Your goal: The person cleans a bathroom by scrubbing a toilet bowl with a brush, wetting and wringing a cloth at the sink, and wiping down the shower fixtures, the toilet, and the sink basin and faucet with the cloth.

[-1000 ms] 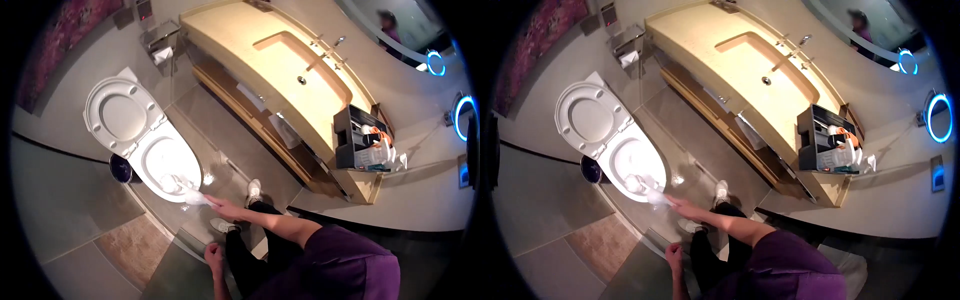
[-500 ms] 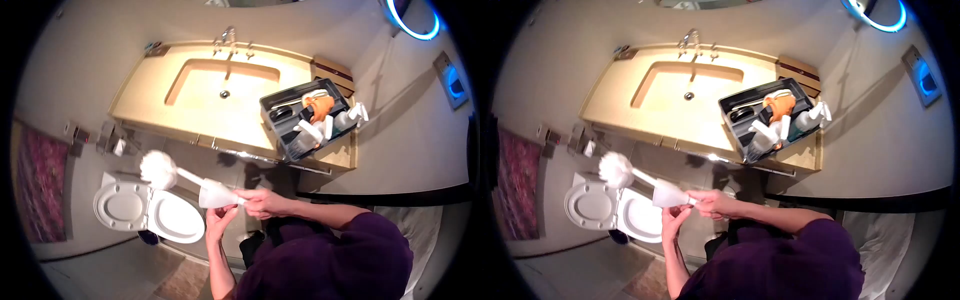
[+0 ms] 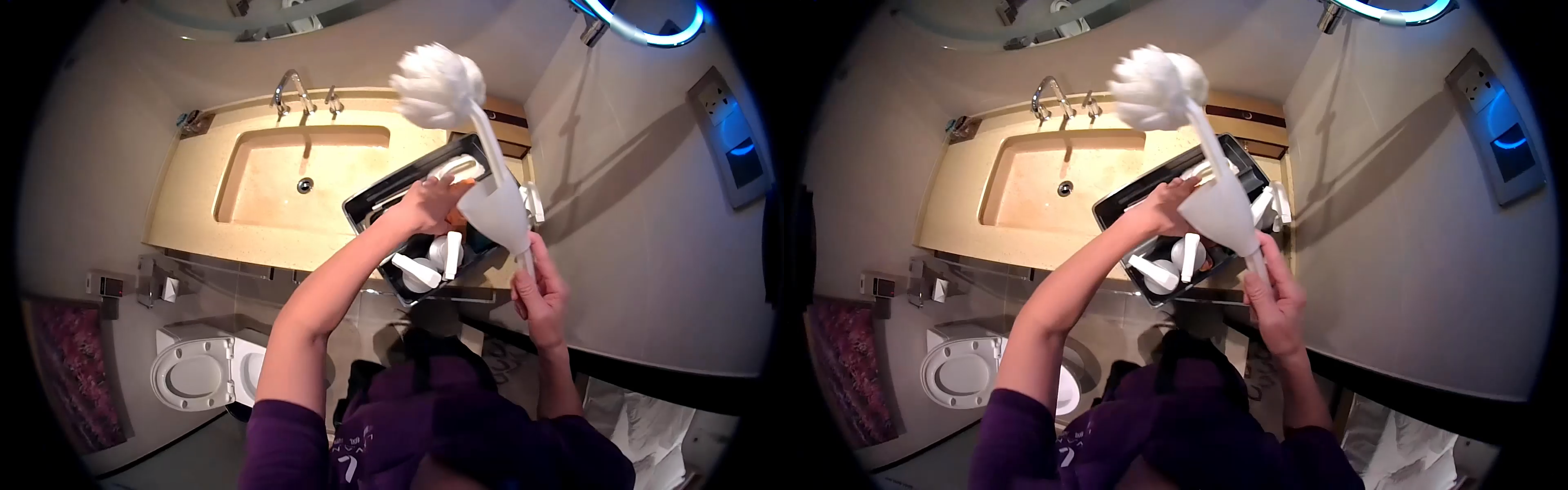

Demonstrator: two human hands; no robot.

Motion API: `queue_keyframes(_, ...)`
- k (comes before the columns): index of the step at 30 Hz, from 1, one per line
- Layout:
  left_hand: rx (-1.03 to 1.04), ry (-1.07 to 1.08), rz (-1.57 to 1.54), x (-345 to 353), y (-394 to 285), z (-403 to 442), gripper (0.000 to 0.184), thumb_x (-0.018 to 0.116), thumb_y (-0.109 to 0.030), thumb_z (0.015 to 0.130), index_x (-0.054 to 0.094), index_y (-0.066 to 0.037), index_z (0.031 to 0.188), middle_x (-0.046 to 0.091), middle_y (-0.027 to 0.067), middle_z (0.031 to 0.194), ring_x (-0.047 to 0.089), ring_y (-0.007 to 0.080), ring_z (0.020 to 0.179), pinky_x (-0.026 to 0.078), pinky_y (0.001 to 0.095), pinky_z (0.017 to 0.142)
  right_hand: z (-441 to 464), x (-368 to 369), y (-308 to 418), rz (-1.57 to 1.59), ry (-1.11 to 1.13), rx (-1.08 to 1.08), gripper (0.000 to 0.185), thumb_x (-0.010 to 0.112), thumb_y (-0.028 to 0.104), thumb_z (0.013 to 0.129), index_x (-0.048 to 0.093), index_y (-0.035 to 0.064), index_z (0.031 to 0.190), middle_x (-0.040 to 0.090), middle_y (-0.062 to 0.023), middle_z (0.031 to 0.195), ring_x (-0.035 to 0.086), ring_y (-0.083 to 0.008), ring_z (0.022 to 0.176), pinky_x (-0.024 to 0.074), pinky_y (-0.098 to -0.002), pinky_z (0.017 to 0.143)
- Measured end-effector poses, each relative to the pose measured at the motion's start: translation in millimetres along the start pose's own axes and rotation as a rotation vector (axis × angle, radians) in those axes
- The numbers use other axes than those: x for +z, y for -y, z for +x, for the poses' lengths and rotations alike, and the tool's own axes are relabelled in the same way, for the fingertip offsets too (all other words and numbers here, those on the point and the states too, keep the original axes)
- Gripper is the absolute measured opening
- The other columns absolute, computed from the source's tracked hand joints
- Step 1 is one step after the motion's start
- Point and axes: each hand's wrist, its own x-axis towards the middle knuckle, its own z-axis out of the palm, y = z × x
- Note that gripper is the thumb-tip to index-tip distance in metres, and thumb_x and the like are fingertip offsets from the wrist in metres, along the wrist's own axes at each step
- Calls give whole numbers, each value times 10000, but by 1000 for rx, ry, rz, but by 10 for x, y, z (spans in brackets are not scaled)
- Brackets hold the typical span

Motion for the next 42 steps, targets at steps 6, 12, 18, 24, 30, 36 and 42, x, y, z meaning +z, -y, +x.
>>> queue_keyframes(6, -68, -161, -508, 263, 25, 96, 479, 793, -211, 755, 648, -124, 1203, 677, 141, 1030, 635, 369, 1042, 527, 447, 893, 54, -225, -111, -156, -179, -78, 479, 527, 85, 1036, 453, 37, 1506, 581, 16, 973, 475, -50, 737, 418, -206, 630)
queue_keyframes(12, -231, -399, -867, 267, 8, 66, 278, 700, -71, 854, 605, -57, 1114, 687, 147, 934, 678, 234, 817, 536, 344, 765, 308, -116, 10, -391, -326, -75, 464, 470, 45, 1033, 483, 72, 1495, 633, -63, 995, 507, -76, 754, 461, -234, 691)
queue_keyframes(18, -503, -893, -2004, -596, 407, -58, 182, 545, -224, 1052, 561, -49, 1101, 628, 47, 863, 629, 172, 785, 534, 290, 672, 729, 40, 199, -875, -378, -365, 460, 505, 7, 1000, 535, 100, 1450, 697, -173, 1197, 655, -212, 862, 522, -334, 807)
queue_keyframes(24, -291, -906, -2442, -1077, 2068, -1462, 283, 513, -345, 1072, 540, -79, 978, 378, -31, 647, 380, 86, 548, 322, 234, 437, 1147, 342, 631, -1130, -71, -195, 501, 577, -24, 889, 625, 167, 1350, 700, -220, 1066, 682, -363, 902, 520, -417, 823)
queue_keyframes(30, 104, -879, -2824, -1840, 3020, -2370, 347, 459, -303, 1089, 458, -50, 852, 337, -16, 677, 284, 88, 520, 257, 227, 411, 2090, 718, 614, -1566, 465, -68, 556, 588, -48, 771, 721, 222, 1238, 718, -180, 888, 679, -371, 882, 520, -453, 800)
queue_keyframes(36, 285, -836, -2882, -2366, 3520, -2402, 275, 484, -218, 1080, 483, -13, 897, 338, -9, 685, 256, 79, 522, 245, 224, 407, 2739, 468, 47, -1517, 573, 83, 502, 589, -49, 745, 781, 221, 1123, 752, -143, 1035, 696, -321, 940, 446, -455, 988)
queue_keyframes(42, 286, -895, -2783, -2524, 3819, -2183, 235, 515, -207, 1069, 516, 16, 997, 365, -1, 720, 302, 90, 580, 283, 227, 462, 2539, 740, -458, -1573, 358, -268, 524, 657, -32, 631, 764, 147, 1111, 679, -93, 1151, 555, -321, 1182, 410, -407, 1071)
